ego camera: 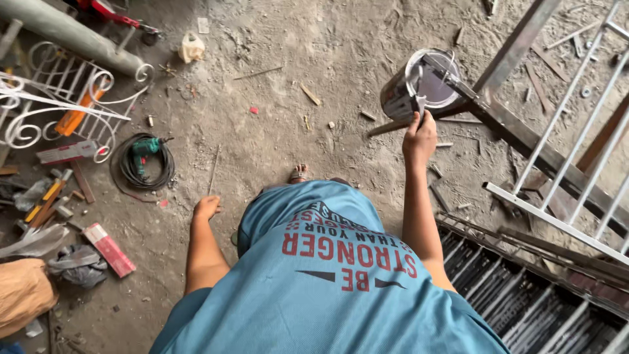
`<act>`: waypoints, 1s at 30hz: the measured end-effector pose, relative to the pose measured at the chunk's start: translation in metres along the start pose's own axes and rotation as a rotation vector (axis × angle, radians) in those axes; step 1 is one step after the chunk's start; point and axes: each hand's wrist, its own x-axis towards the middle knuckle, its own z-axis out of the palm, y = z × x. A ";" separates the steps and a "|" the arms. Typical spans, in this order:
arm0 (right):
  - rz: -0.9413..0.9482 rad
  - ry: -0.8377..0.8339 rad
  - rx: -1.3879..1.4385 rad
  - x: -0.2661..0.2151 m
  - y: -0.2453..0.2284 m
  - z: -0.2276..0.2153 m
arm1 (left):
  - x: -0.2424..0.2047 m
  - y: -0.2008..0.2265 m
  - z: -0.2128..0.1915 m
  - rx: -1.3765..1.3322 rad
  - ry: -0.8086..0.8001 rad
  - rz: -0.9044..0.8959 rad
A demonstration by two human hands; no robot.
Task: The person retrieves a paint roller from a bucket and paints a stack of metal frames with white paint. They repeatedly roll the roller over the bars, repositioning the stack and reloading the roller from the bucket as needed.
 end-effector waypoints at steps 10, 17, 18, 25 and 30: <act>0.109 0.020 -0.138 0.003 0.001 -0.012 | 0.004 0.020 0.054 0.120 -0.252 -0.075; -0.031 0.010 -0.106 0.007 0.028 -0.011 | 0.037 0.032 0.027 0.431 -0.189 0.006; -0.105 0.039 -0.085 0.005 0.032 -0.010 | 0.042 0.039 0.023 0.490 -0.161 0.063; -0.137 0.063 0.102 0.001 0.024 -0.022 | 0.050 0.080 0.037 0.453 0.004 0.196; -0.196 0.039 0.107 0.011 0.011 -0.046 | 0.061 0.060 0.057 0.443 -0.113 0.139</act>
